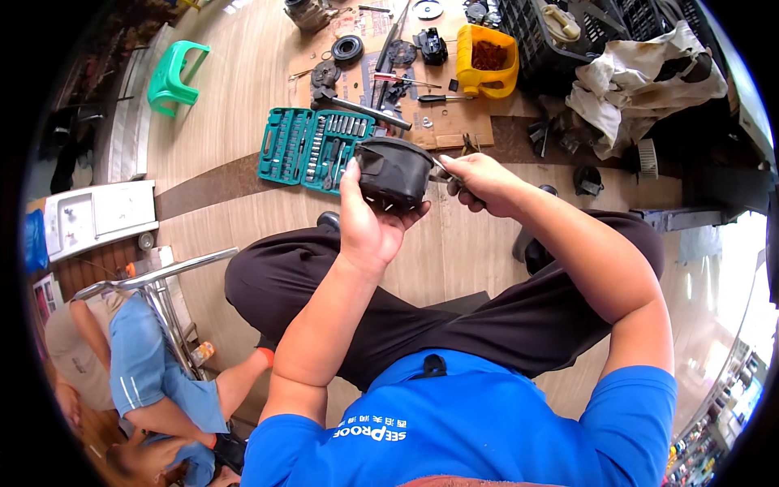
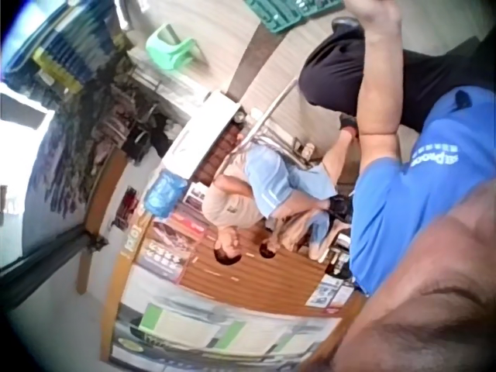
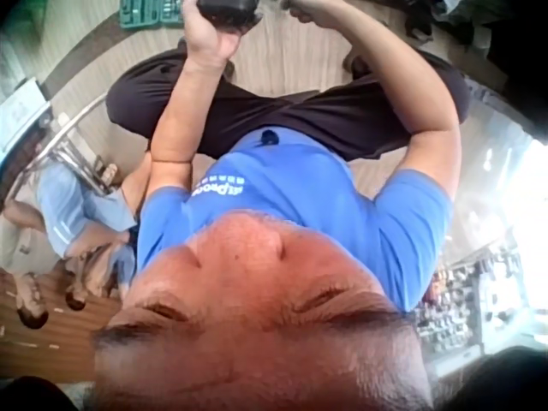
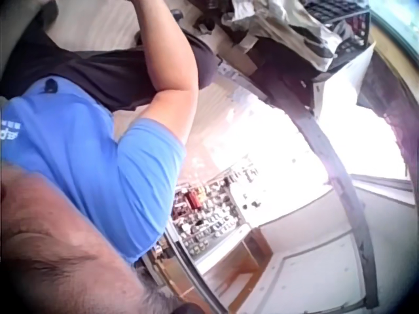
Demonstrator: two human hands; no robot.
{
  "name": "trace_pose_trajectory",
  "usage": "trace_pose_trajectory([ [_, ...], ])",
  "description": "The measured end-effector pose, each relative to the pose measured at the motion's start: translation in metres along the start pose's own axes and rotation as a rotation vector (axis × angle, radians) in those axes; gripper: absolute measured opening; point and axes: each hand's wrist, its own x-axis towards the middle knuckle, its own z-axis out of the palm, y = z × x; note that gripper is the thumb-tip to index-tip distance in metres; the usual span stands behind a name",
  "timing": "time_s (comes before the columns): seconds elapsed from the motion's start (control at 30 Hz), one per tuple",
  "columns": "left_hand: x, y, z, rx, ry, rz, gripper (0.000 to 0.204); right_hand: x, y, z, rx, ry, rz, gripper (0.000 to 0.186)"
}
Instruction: The person disassembles a black mechanical component, using a screwdriver to remove screws and prying pieces apart by hand, then takes the items outside to clean or inspect them.
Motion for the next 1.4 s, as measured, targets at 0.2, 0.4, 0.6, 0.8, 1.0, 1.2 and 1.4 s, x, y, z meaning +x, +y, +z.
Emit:
trace_pose_trajectory([
  [0.2,0.002,0.002,-0.006,-0.02,-0.027,-0.026,0.07,-0.023,-0.017,0.002,0.121,-0.059,-0.276,0.023],
  [0.4,0.003,-0.004,-0.002,-0.016,-0.017,-0.054,0.072,-0.022,-0.019,0.006,0.064,-0.082,-0.518,0.027],
  [0.6,0.006,-0.005,-0.006,-0.002,-0.028,-0.056,0.078,-0.029,-0.022,0.005,-0.059,-0.044,-0.605,0.028],
  [0.8,0.01,-0.006,-0.005,0.026,-0.056,-0.037,0.073,-0.01,-0.009,0.0,-0.27,0.051,-0.775,0.032],
  [1.0,0.005,-0.004,-0.005,0.041,-0.026,-0.046,0.073,-0.018,-0.014,0.003,-0.429,0.057,-0.845,0.027],
  [1.2,0.009,-0.002,-0.008,0.068,-0.177,-0.147,0.08,-0.017,-0.017,-0.003,-0.423,0.147,-0.999,0.019],
  [1.4,0.017,-0.014,-0.021,0.189,-0.218,-0.291,0.09,-0.021,-0.025,-0.018,-0.636,0.138,-0.751,0.023],
])
